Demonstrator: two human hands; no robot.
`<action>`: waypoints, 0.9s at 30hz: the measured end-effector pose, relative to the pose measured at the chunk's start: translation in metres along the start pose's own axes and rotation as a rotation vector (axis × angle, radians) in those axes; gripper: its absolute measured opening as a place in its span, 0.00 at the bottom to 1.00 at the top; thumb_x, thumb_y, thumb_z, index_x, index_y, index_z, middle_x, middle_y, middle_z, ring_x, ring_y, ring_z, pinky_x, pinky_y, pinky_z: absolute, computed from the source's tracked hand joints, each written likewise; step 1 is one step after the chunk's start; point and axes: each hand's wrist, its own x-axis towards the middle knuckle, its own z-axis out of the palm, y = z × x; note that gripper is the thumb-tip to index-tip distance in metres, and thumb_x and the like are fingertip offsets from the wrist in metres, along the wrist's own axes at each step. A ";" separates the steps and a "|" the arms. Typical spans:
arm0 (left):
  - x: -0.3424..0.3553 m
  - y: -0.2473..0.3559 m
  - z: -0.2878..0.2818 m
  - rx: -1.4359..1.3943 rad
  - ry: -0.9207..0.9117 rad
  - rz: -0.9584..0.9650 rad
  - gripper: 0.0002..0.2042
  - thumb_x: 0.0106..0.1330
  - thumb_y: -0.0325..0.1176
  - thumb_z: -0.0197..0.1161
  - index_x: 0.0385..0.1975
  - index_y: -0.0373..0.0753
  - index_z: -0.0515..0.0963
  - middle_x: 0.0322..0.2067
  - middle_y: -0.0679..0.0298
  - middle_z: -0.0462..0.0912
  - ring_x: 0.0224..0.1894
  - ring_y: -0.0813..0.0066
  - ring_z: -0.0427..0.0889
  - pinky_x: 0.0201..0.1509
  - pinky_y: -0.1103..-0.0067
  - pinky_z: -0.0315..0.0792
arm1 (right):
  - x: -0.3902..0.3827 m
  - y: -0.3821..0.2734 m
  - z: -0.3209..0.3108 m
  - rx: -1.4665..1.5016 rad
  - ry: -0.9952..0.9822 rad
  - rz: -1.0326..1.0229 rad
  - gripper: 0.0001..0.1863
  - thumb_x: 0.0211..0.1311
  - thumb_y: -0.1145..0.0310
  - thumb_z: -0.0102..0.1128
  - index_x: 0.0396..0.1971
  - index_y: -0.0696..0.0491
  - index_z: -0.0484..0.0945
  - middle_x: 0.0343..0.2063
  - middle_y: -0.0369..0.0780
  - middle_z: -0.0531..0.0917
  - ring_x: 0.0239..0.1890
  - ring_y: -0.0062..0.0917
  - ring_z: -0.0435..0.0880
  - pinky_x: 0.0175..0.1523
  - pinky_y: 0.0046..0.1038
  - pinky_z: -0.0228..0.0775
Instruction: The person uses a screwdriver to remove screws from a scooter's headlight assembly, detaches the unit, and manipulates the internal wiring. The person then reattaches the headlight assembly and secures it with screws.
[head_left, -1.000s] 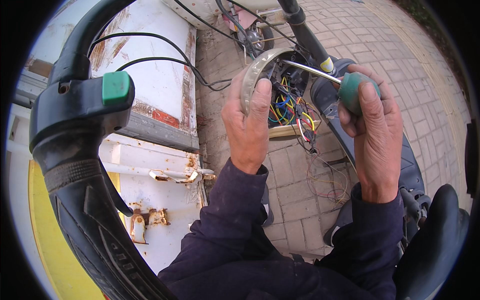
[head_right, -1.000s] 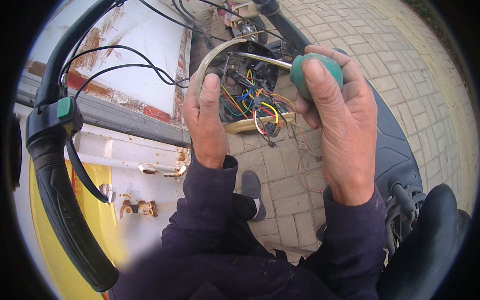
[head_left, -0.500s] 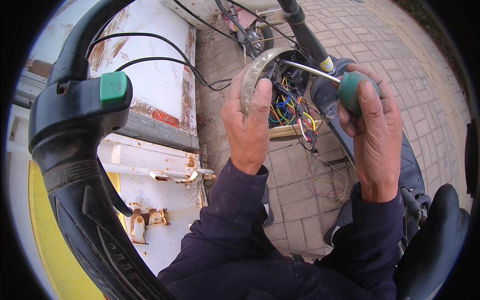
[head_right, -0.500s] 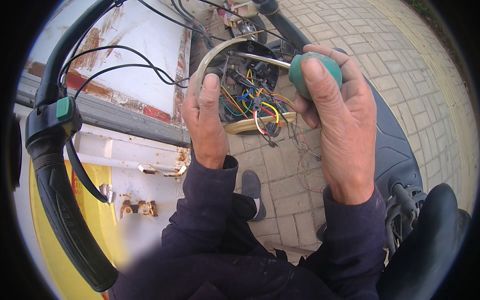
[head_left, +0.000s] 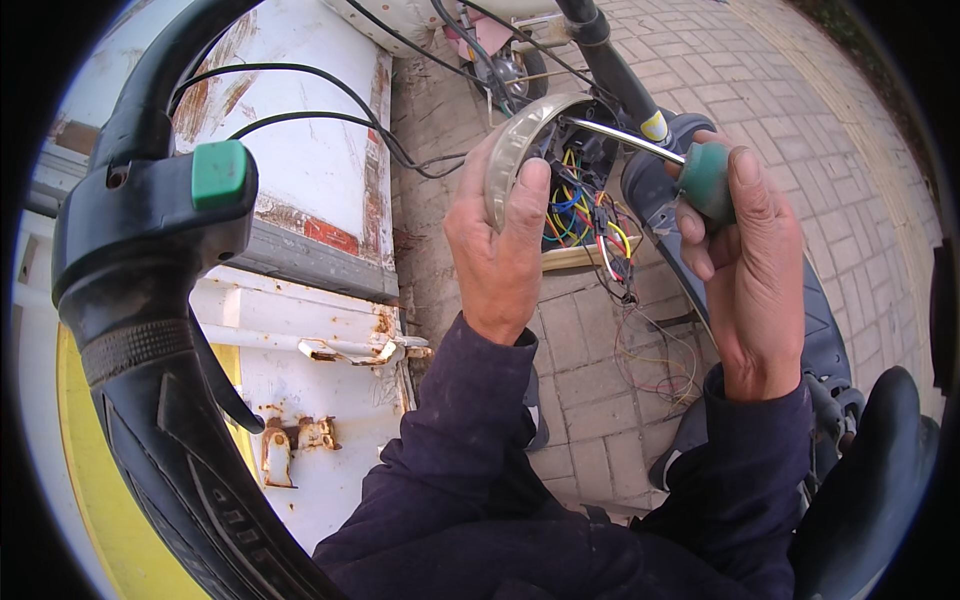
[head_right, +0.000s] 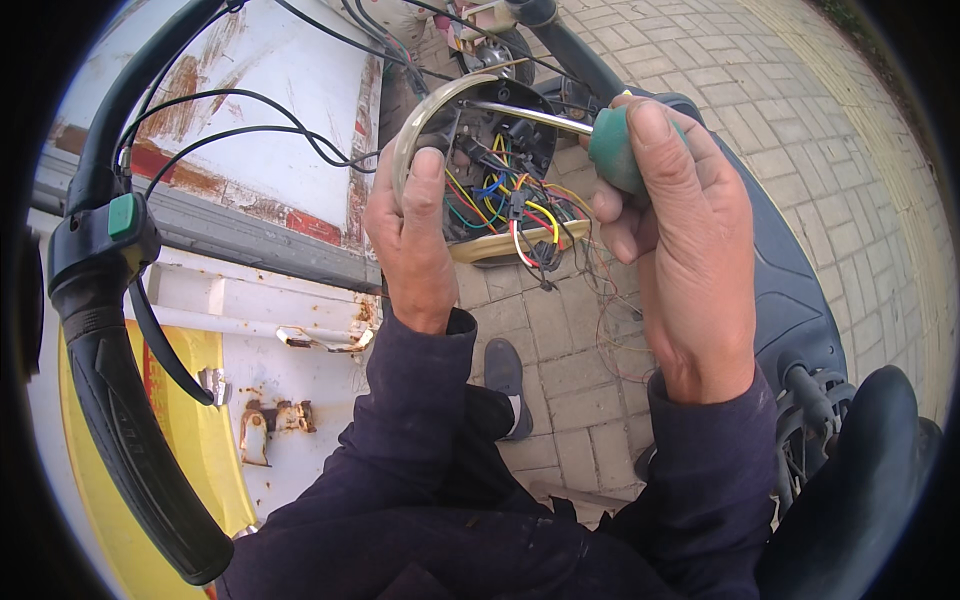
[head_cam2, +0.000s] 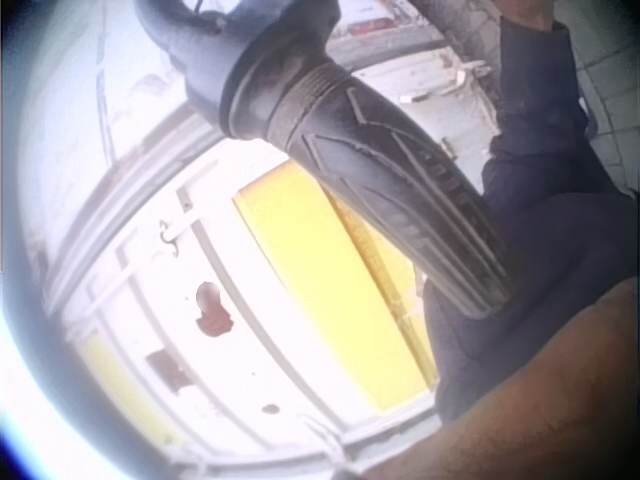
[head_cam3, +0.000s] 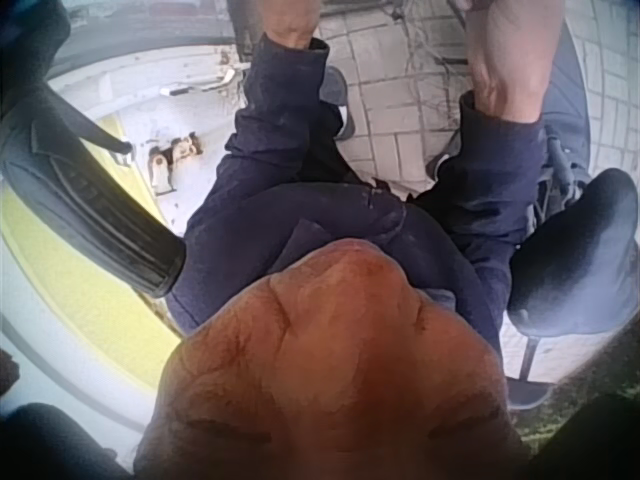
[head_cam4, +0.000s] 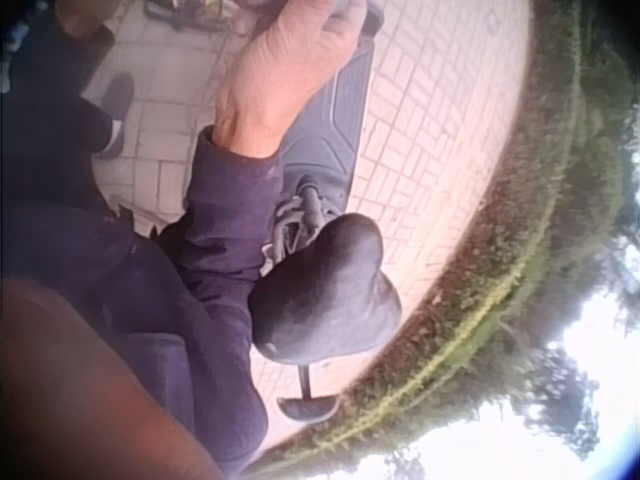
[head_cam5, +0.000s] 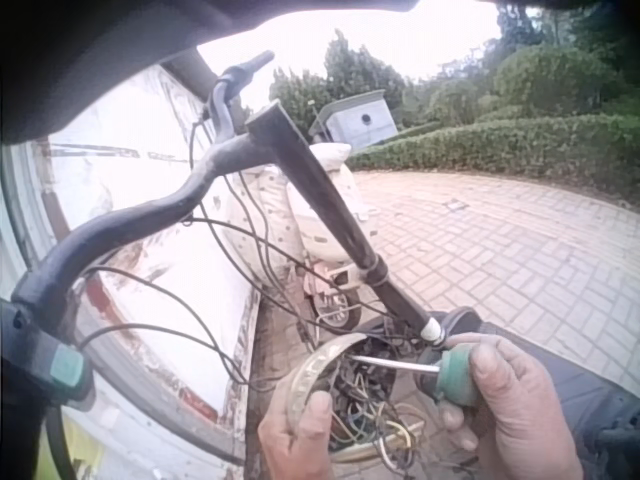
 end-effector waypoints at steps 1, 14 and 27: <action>0.000 0.000 0.000 0.023 -0.006 -0.002 0.24 0.74 0.44 0.63 0.60 0.30 0.77 0.49 0.59 0.84 0.51 0.75 0.81 0.58 0.77 0.73 | 0.000 0.000 -0.001 -0.027 -0.017 -0.005 0.28 0.74 0.47 0.60 0.53 0.61 0.77 0.31 0.37 0.81 0.24 0.12 0.73 0.27 0.14 0.60; 0.001 -0.011 0.000 0.047 0.009 0.056 0.24 0.74 0.43 0.63 0.60 0.29 0.75 0.51 0.56 0.83 0.54 0.70 0.80 0.62 0.74 0.71 | -0.009 -0.009 -0.004 -0.378 -0.094 -0.174 0.22 0.75 0.52 0.58 0.51 0.57 0.76 0.40 0.37 0.79 0.36 0.16 0.76 0.40 0.19 0.68; -0.002 -0.003 -0.004 0.093 0.031 -0.026 0.25 0.72 0.43 0.64 0.59 0.29 0.76 0.53 0.53 0.82 0.56 0.65 0.80 0.63 0.71 0.71 | -0.006 -0.010 -0.002 -0.503 -0.131 -0.198 0.26 0.72 0.58 0.61 0.62 0.57 0.69 0.45 0.39 0.77 0.41 0.20 0.75 0.47 0.23 0.70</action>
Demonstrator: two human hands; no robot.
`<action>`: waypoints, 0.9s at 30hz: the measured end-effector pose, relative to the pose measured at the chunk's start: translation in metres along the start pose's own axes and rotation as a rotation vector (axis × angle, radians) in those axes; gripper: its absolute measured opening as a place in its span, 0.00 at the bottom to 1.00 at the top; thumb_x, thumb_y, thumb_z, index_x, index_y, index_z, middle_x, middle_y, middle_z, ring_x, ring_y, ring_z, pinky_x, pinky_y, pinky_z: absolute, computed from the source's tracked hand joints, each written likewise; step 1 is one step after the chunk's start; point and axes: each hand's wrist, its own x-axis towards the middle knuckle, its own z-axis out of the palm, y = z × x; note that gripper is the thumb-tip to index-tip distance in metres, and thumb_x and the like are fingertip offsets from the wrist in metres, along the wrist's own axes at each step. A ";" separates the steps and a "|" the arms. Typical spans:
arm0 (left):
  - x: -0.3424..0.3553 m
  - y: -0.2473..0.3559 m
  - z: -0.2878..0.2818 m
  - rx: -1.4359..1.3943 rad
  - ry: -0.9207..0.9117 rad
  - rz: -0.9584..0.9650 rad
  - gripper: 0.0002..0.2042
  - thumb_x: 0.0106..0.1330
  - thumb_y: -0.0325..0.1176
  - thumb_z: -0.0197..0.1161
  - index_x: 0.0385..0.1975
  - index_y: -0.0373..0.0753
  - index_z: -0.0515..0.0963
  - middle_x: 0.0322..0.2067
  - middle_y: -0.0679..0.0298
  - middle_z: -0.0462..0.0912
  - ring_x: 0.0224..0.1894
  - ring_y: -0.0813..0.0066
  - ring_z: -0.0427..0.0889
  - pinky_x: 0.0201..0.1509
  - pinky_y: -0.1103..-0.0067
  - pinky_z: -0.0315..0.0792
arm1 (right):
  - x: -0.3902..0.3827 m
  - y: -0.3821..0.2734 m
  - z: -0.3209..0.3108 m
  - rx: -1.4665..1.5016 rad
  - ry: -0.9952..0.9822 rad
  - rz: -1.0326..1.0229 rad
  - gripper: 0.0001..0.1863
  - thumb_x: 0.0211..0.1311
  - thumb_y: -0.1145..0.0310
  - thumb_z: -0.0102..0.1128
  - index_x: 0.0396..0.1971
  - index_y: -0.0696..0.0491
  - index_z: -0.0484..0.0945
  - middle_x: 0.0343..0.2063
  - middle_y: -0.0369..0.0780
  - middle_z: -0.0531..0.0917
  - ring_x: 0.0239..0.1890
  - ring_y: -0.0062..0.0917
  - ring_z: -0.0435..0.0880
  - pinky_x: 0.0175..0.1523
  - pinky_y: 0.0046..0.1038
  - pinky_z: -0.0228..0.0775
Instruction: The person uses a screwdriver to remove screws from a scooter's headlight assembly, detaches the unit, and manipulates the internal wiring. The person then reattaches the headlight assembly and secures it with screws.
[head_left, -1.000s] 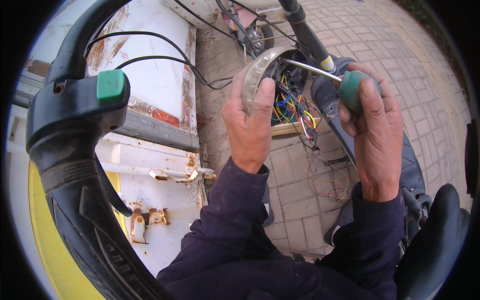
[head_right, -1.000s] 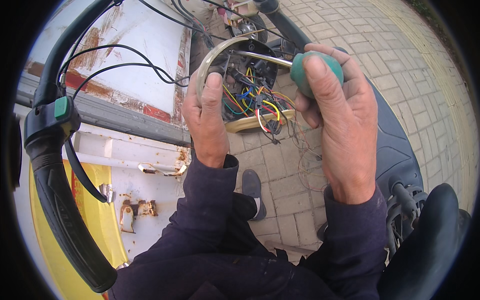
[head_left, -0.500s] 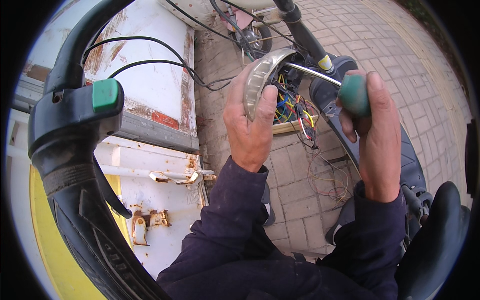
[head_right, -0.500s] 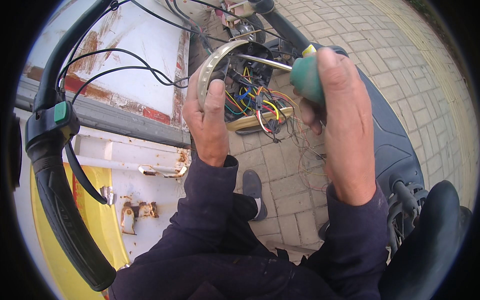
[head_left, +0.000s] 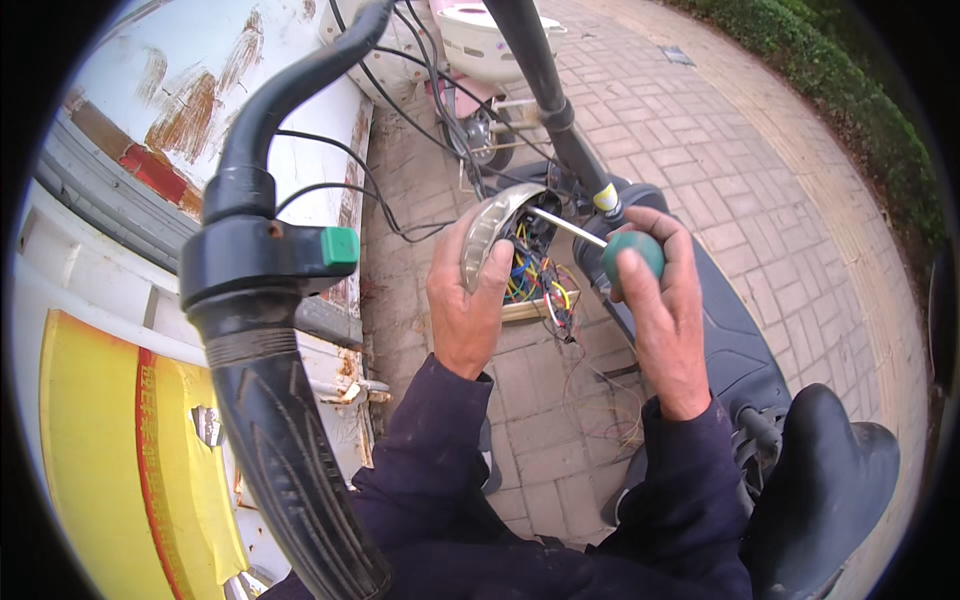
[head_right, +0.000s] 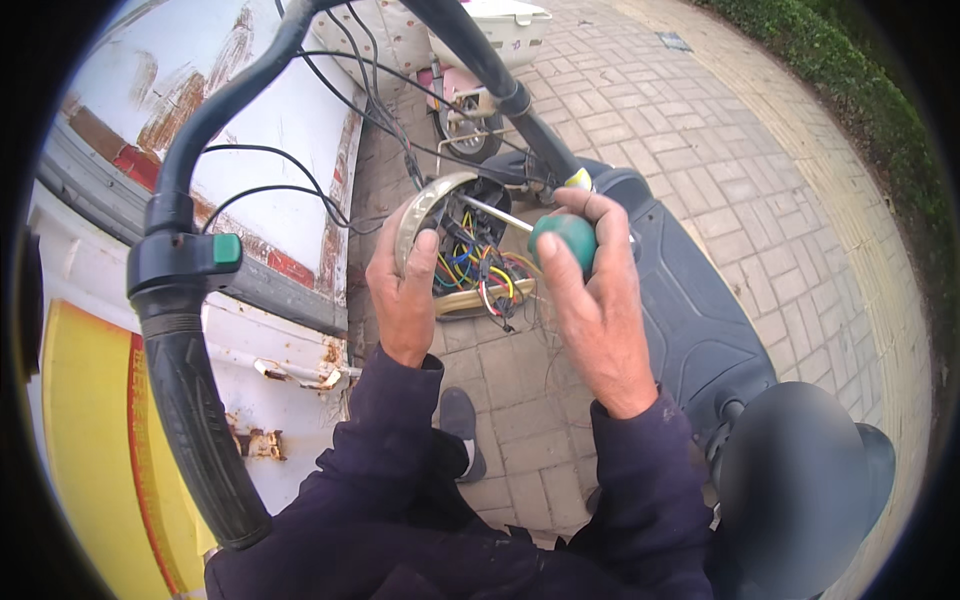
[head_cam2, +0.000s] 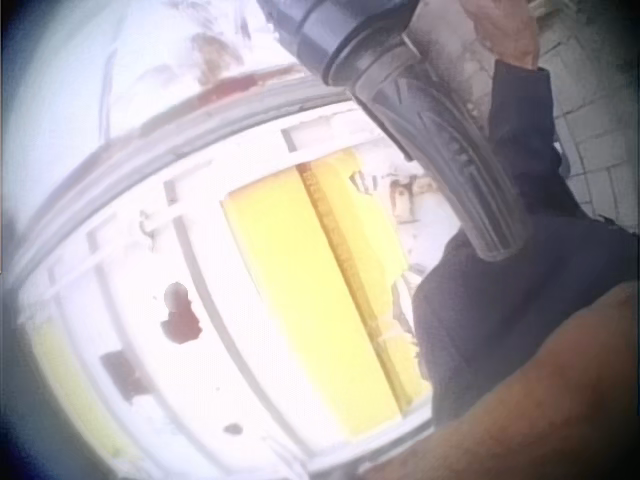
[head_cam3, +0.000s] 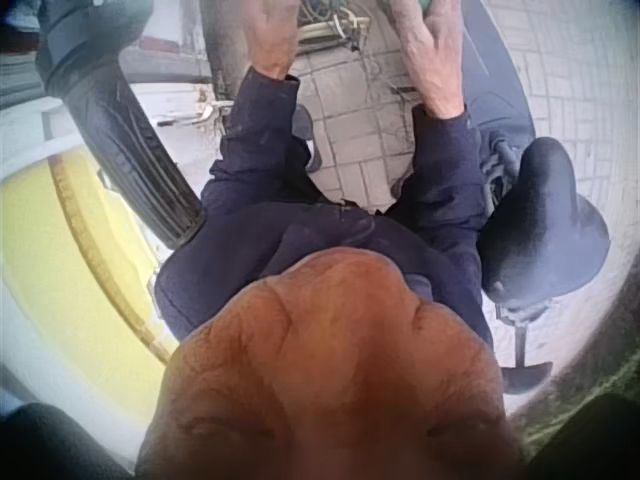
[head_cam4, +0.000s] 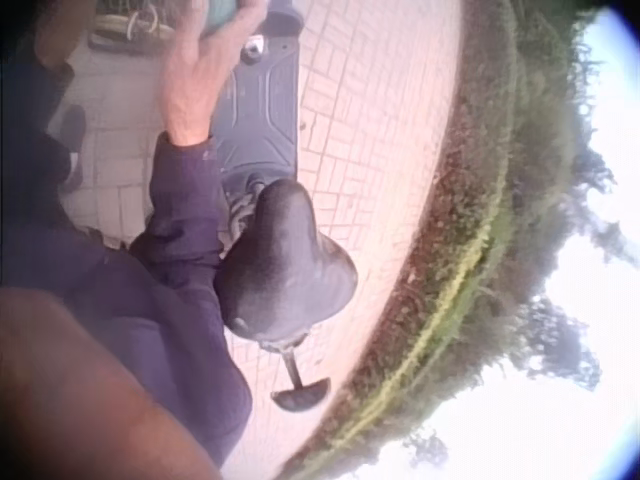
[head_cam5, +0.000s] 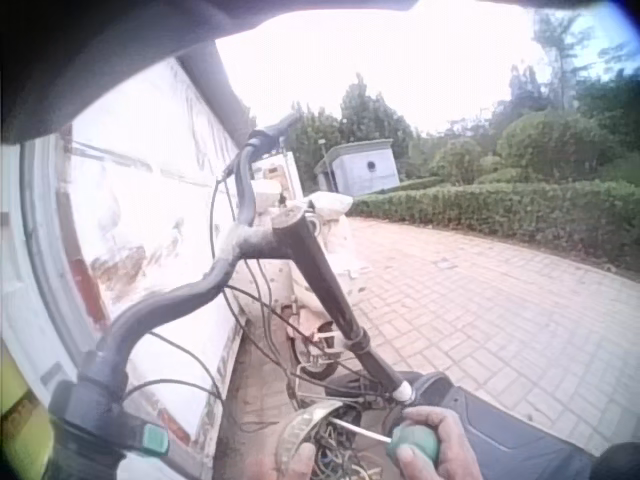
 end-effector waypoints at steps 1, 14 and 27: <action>0.000 0.001 0.001 0.014 -0.010 0.004 0.25 0.71 0.43 0.64 0.60 0.30 0.76 0.53 0.53 0.81 0.56 0.65 0.80 0.63 0.71 0.71 | 0.003 0.002 0.001 -0.047 0.021 -0.035 0.24 0.69 0.65 0.62 0.61 0.56 0.69 0.48 0.40 0.77 0.47 0.22 0.76 0.53 0.26 0.72; -0.001 0.001 -0.002 0.073 -0.021 0.073 0.26 0.71 0.46 0.65 0.59 0.31 0.77 0.51 0.50 0.81 0.55 0.55 0.78 0.63 0.67 0.69 | 0.000 0.006 0.003 -0.043 0.054 -0.111 0.21 0.76 0.59 0.57 0.59 0.57 0.71 0.46 0.40 0.79 0.48 0.21 0.77 0.57 0.26 0.70; -0.002 -0.005 -0.003 -0.036 -0.033 0.020 0.27 0.74 0.48 0.63 0.60 0.29 0.75 0.52 0.53 0.81 0.55 0.63 0.79 0.63 0.71 0.70 | -0.005 0.000 0.009 0.063 0.036 -0.172 0.23 0.70 0.68 0.61 0.61 0.58 0.70 0.50 0.41 0.76 0.54 0.22 0.74 0.61 0.27 0.68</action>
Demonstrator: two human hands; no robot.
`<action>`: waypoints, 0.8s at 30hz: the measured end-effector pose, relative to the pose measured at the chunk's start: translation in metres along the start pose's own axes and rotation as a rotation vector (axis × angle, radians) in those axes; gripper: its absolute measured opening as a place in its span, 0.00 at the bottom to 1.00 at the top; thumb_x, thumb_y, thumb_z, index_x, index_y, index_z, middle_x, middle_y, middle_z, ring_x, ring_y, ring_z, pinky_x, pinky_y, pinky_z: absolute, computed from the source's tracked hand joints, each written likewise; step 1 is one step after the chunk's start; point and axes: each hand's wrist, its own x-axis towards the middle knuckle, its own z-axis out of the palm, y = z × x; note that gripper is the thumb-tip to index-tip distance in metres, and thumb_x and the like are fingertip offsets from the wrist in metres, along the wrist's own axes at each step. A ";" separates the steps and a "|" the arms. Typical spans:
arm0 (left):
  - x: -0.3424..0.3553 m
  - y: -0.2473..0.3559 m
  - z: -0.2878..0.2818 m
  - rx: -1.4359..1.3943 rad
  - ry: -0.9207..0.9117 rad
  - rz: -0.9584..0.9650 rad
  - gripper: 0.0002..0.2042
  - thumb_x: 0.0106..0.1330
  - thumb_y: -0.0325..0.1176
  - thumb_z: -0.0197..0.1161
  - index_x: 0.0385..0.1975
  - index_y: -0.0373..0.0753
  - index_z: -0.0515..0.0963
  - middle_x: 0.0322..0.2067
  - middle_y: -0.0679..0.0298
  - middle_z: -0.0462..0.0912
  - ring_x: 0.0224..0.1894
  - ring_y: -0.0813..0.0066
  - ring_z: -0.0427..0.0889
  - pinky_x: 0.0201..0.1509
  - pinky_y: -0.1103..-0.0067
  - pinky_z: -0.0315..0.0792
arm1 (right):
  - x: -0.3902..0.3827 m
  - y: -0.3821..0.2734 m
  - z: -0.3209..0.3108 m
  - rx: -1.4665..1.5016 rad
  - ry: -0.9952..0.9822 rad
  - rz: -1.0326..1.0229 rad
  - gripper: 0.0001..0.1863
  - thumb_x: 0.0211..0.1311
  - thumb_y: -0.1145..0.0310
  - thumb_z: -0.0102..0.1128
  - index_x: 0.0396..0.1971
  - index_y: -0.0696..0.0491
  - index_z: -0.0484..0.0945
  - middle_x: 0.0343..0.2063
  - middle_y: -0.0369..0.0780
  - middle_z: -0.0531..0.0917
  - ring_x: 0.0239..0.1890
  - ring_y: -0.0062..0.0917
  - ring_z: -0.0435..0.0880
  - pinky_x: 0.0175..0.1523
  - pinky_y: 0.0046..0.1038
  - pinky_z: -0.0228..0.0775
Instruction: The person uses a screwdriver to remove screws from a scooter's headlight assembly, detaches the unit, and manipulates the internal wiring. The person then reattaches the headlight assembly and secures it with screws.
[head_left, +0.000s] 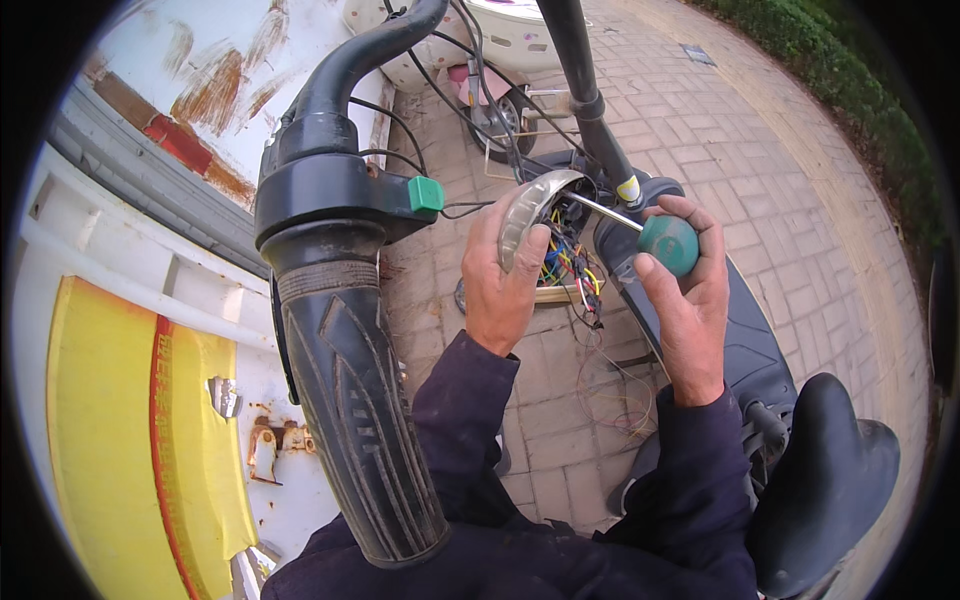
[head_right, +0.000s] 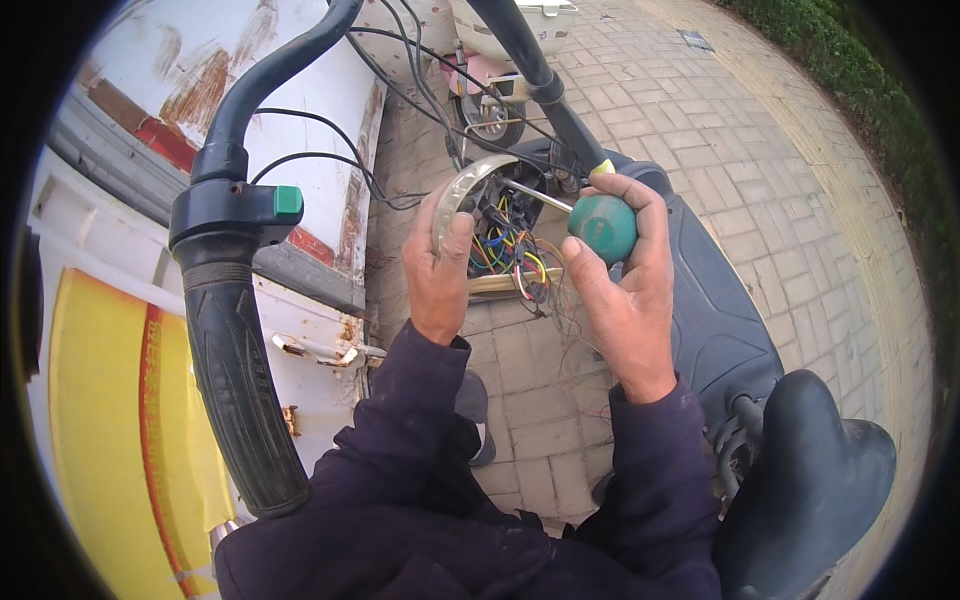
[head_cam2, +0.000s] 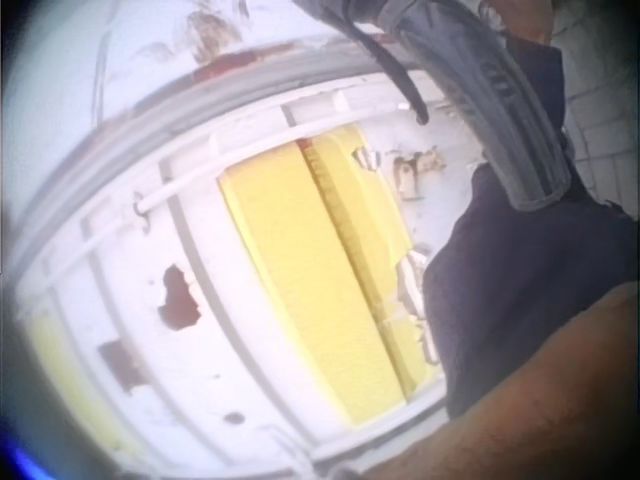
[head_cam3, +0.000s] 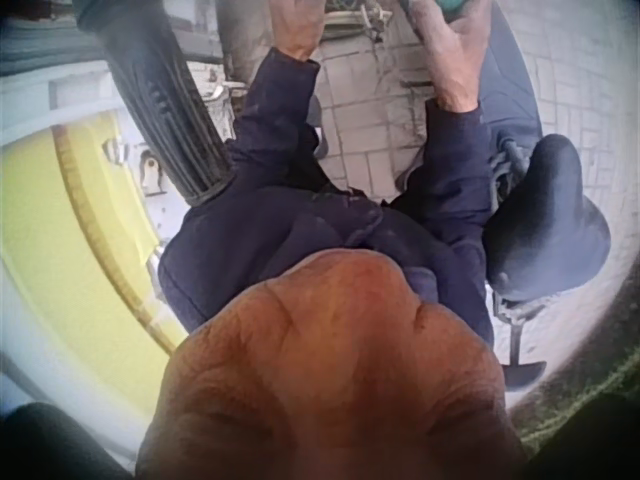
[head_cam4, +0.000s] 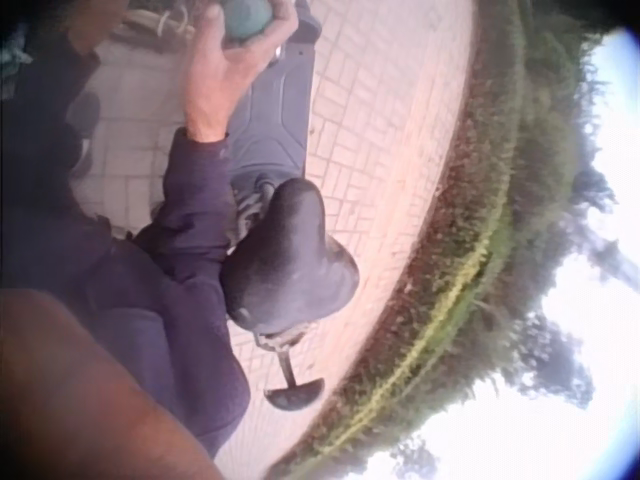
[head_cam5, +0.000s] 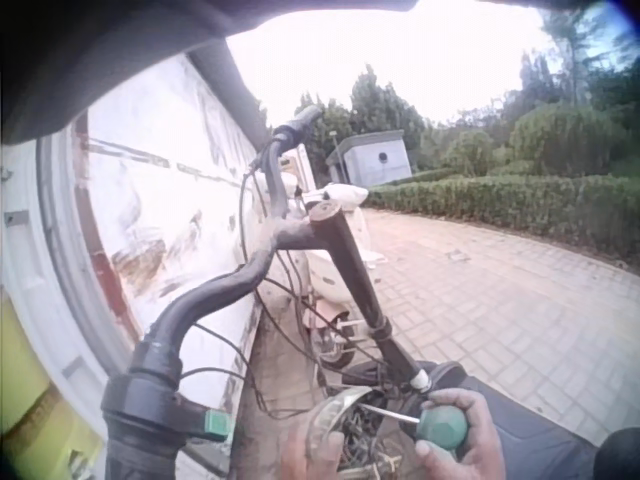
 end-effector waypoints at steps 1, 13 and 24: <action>0.001 0.000 0.000 -0.012 0.003 -0.006 0.28 0.74 0.49 0.63 0.60 0.29 0.75 0.53 0.53 0.81 0.55 0.64 0.79 0.63 0.71 0.70 | 0.000 -0.001 -0.001 0.027 -0.013 0.009 0.23 0.71 0.66 0.61 0.61 0.58 0.70 0.49 0.40 0.76 0.51 0.21 0.75 0.58 0.26 0.70; 0.001 0.003 0.003 -0.027 0.015 -0.003 0.31 0.74 0.53 0.63 0.61 0.29 0.75 0.52 0.56 0.83 0.55 0.72 0.80 0.63 0.75 0.70 | 0.000 0.006 -0.004 0.053 0.043 0.133 0.24 0.68 0.61 0.62 0.58 0.59 0.72 0.48 0.41 0.77 0.49 0.21 0.76 0.55 0.25 0.72; 0.002 -0.002 0.002 -0.024 0.018 0.008 0.30 0.74 0.52 0.63 0.60 0.28 0.75 0.54 0.55 0.82 0.55 0.69 0.79 0.63 0.74 0.70 | -0.001 0.012 0.004 0.011 0.083 0.059 0.26 0.75 0.53 0.56 0.60 0.58 0.72 0.42 0.37 0.78 0.38 0.15 0.76 0.41 0.18 0.67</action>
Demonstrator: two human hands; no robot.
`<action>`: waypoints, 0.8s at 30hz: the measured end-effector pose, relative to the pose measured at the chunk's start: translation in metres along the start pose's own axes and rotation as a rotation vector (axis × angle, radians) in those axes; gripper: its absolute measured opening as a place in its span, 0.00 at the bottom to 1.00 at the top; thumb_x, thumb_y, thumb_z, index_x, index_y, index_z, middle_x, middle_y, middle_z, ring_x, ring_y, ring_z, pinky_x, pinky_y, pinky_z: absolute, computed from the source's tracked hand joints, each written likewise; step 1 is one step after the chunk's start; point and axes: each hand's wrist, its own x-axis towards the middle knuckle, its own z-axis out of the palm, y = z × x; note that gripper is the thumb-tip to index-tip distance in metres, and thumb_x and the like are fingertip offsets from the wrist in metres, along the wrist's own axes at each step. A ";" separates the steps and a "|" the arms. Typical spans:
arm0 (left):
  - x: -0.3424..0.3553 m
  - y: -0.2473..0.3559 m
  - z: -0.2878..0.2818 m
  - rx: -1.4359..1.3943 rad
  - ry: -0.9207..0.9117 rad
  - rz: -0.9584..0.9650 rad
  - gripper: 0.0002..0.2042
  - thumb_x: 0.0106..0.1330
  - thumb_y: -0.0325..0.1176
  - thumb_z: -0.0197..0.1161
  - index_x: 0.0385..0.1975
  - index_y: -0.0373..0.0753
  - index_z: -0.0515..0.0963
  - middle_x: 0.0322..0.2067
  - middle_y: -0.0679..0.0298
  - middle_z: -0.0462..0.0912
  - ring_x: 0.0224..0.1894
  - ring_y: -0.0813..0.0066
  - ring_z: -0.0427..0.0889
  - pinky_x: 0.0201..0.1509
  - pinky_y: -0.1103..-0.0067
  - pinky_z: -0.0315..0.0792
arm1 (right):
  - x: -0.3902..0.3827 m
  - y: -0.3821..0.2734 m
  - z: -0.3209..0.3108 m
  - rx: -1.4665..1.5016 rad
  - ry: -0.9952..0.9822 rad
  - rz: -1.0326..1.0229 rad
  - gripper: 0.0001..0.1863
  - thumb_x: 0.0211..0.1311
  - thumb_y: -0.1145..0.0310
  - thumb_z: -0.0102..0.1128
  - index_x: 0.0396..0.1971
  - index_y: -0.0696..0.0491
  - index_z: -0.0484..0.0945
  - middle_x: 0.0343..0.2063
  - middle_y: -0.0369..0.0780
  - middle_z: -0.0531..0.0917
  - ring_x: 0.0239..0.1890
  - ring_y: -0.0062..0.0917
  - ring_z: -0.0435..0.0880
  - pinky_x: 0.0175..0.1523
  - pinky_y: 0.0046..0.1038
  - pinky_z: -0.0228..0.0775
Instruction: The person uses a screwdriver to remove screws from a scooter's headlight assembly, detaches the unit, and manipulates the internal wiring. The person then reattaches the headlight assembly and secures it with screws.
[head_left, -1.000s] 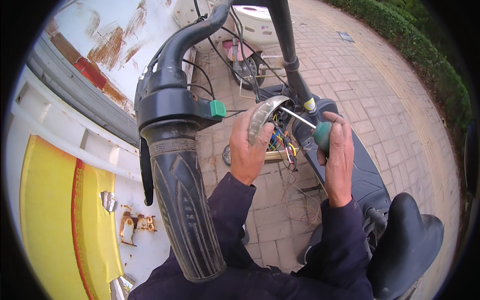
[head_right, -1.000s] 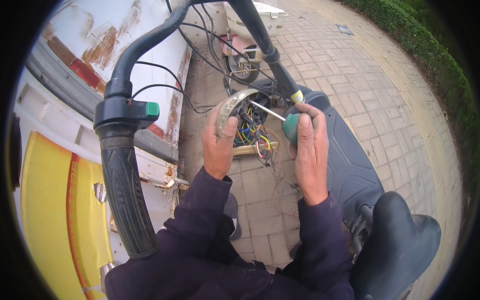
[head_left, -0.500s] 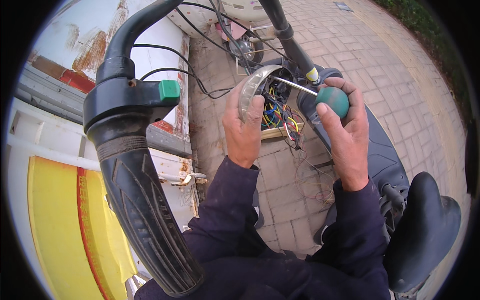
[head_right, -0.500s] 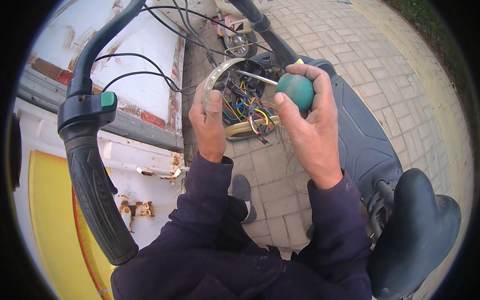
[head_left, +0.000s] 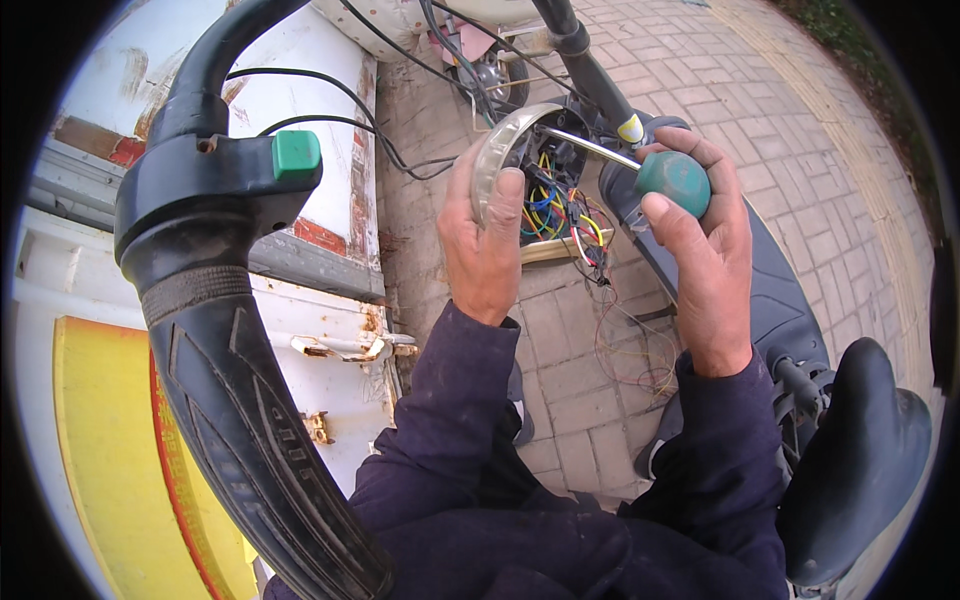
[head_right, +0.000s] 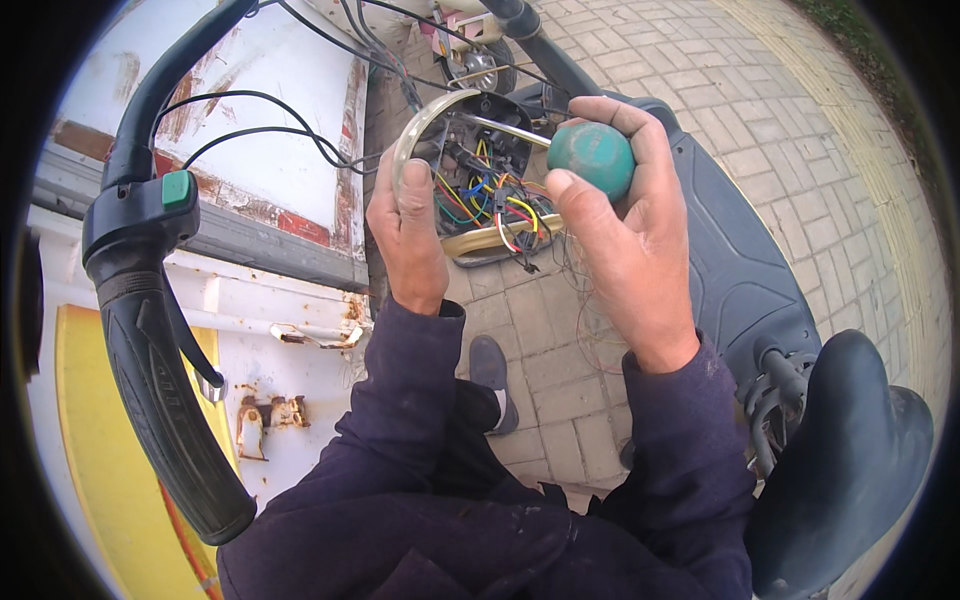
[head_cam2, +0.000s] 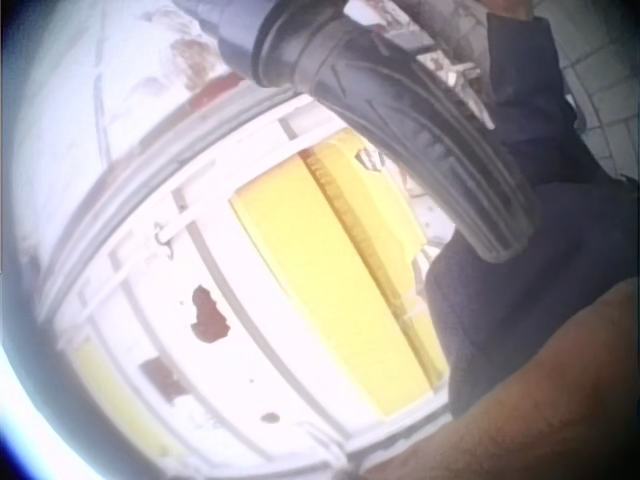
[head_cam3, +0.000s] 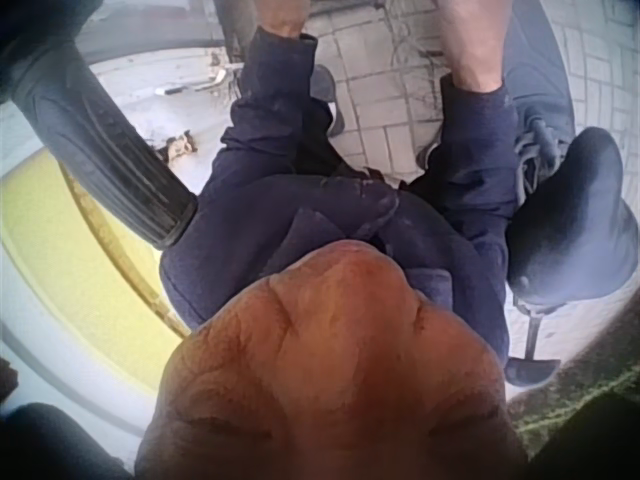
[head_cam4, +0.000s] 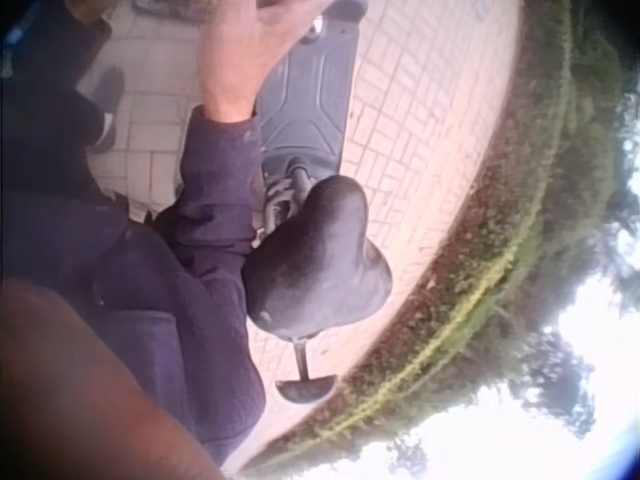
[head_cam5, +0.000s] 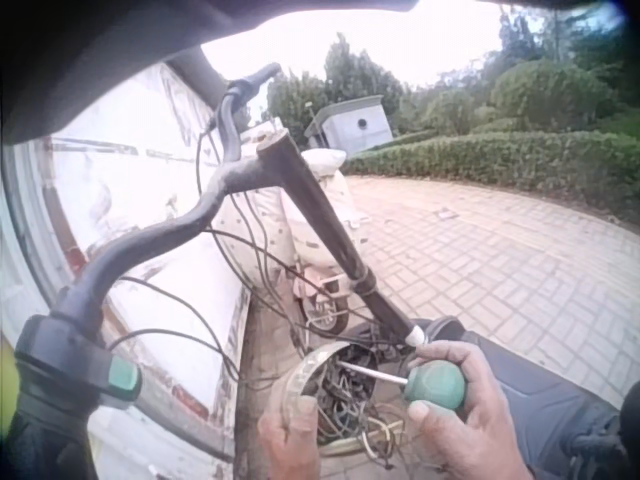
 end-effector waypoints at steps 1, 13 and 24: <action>0.000 0.000 0.000 -0.003 -0.004 0.002 0.30 0.74 0.52 0.63 0.60 0.28 0.75 0.54 0.55 0.82 0.55 0.69 0.79 0.63 0.73 0.70 | -0.001 -0.004 -0.007 0.052 -0.031 0.164 0.25 0.74 0.56 0.57 0.61 0.58 0.72 0.46 0.38 0.79 0.43 0.17 0.77 0.47 0.19 0.68; 0.001 0.003 -0.001 -0.014 -0.011 0.023 0.30 0.74 0.53 0.62 0.60 0.28 0.76 0.54 0.55 0.82 0.56 0.70 0.78 0.64 0.74 0.69 | -0.001 0.001 -0.003 0.139 -0.001 0.169 0.26 0.75 0.51 0.60 0.58 0.59 0.73 0.41 0.37 0.78 0.38 0.15 0.77 0.43 0.18 0.70; 0.001 0.000 -0.001 -0.035 -0.008 0.012 0.31 0.74 0.54 0.62 0.60 0.28 0.76 0.53 0.56 0.82 0.55 0.72 0.78 0.63 0.75 0.69 | -0.004 0.001 0.000 0.062 -0.055 -0.035 0.27 0.72 0.54 0.63 0.60 0.59 0.72 0.46 0.39 0.78 0.48 0.18 0.77 0.54 0.22 0.73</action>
